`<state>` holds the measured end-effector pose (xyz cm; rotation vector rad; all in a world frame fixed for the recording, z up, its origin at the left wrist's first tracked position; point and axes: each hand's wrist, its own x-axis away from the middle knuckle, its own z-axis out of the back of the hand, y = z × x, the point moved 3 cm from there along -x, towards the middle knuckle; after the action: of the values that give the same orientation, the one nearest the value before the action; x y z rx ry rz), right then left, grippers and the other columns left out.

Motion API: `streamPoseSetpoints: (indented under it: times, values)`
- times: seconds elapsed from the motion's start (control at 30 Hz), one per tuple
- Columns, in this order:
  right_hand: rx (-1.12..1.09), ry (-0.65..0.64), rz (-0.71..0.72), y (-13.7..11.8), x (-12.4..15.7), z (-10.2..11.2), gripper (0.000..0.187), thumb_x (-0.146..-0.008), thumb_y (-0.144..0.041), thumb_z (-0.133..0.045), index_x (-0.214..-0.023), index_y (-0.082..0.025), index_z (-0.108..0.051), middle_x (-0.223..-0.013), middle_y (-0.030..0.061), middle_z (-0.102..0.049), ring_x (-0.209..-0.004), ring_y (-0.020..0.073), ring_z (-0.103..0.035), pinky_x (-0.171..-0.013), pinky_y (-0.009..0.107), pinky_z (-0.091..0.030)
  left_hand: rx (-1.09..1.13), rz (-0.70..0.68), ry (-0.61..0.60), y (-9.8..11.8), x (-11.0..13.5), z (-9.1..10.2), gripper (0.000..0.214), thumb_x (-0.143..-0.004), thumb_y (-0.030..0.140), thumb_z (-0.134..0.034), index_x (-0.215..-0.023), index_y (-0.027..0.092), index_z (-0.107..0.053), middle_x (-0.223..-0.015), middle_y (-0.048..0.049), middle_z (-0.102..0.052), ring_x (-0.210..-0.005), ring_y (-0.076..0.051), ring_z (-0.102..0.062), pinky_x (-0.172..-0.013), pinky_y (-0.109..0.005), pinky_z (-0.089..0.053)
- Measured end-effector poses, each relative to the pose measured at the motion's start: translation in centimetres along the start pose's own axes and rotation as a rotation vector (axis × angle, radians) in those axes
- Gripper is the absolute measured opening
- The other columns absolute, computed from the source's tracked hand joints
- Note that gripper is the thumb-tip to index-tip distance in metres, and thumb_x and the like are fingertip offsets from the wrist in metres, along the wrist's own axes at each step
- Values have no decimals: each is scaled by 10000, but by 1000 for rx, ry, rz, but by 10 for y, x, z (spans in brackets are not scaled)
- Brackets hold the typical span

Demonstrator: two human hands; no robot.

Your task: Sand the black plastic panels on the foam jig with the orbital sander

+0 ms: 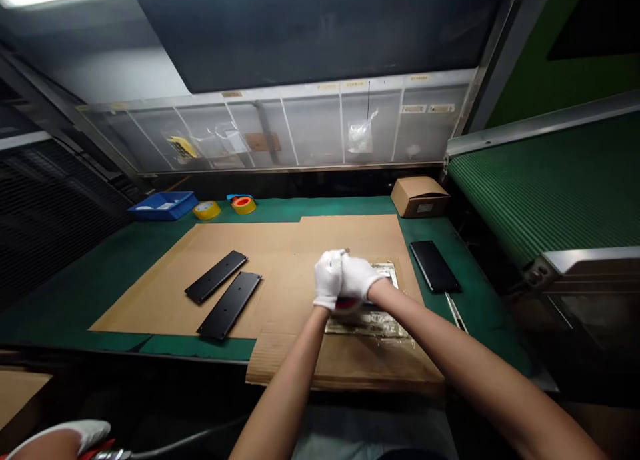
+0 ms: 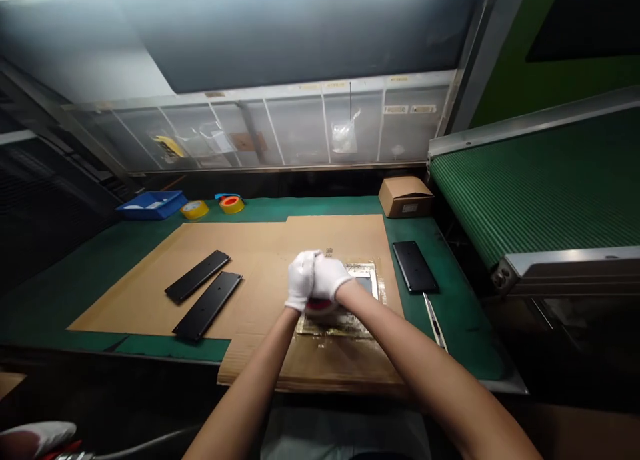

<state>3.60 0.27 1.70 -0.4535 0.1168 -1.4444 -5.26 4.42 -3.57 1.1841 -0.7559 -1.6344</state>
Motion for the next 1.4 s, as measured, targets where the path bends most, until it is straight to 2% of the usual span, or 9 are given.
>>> streamPoseSetpoints:
  times: [0.17,0.3,0.5,0.67,0.83,1.0,1.2,1.3,1.4]
  values:
    - [39,9,-24,-8,2,-4,636,-864,-337,-715,-1379,-23,-515,-1163,223,-690,-1032,311,-718,-895,399,-574,58,36,33,-3,6,9,266,-920,194,-492,-848,189,-749,-954,-73,-782,-935,-216,-725,-965,-388,-566]
    - [83,-26,149,-13,12,-6,568,-848,-332,-694,-1341,-92,-547,-1197,207,-686,-995,301,-729,-846,342,-565,45,9,105,3,22,12,279,-962,256,-483,-917,206,-754,-988,-72,-776,-945,-215,-713,-942,-376,-561]
    - [94,15,-56,5,24,-3,594,-885,-284,-653,-1376,-15,-457,-1176,261,-669,-1028,292,-719,-894,344,-540,85,-15,-2,15,23,-8,278,-945,190,-463,-828,190,-714,-908,-74,-753,-895,-206,-701,-910,-355,-559]
    - [114,36,63,14,37,-9,525,-904,-283,-635,-1363,-68,-499,-1181,213,-678,-1023,276,-718,-871,324,-552,43,-60,51,24,41,-15,298,-1002,241,-433,-907,176,-708,-946,-88,-728,-911,-223,-678,-882,-359,-536]
    - [113,103,-158,24,39,-1,411,-960,-216,-539,-1330,-44,-491,-1120,237,-693,-1026,281,-725,-884,328,-540,72,-49,-1,30,34,-26,280,-981,204,-444,-824,192,-675,-907,-77,-721,-884,-204,-674,-887,-336,-539]
    - [94,80,-22,33,56,-12,434,-914,-238,-601,-1308,-80,-507,-1154,206,-690,-988,266,-730,-847,317,-544,38,-86,51,32,56,-32,267,-1007,238,-452,-902,201,-695,-930,-69,-712,-904,-212,-661,-884,-359,-522]
    - [76,121,-295,61,39,4,419,-940,-287,-599,-1296,-87,-504,-1082,183,-715,-963,268,-743,-845,318,-541,118,-82,-62,33,17,-70,370,-1042,263,-403,-805,169,-671,-882,-105,-719,-852,-184,-665,-865,-336,-525]
    - [97,124,-245,51,38,6,393,-955,-255,-563,-1306,-87,-509,-1089,189,-710,-991,276,-739,-846,313,-543,132,-71,-50,31,15,-64,303,-1011,209,-446,-822,170,-680,-898,-88,-729,-874,-185,-675,-877,-328,-531]
    - [128,104,-148,31,45,1,395,-950,-180,-521,-1324,-54,-515,-1093,209,-700,-1004,288,-731,-840,327,-553,125,-35,5,27,34,-41,244,-983,223,-481,-856,189,-687,-924,-71,-732,-900,-196,-681,-889,-335,-536]
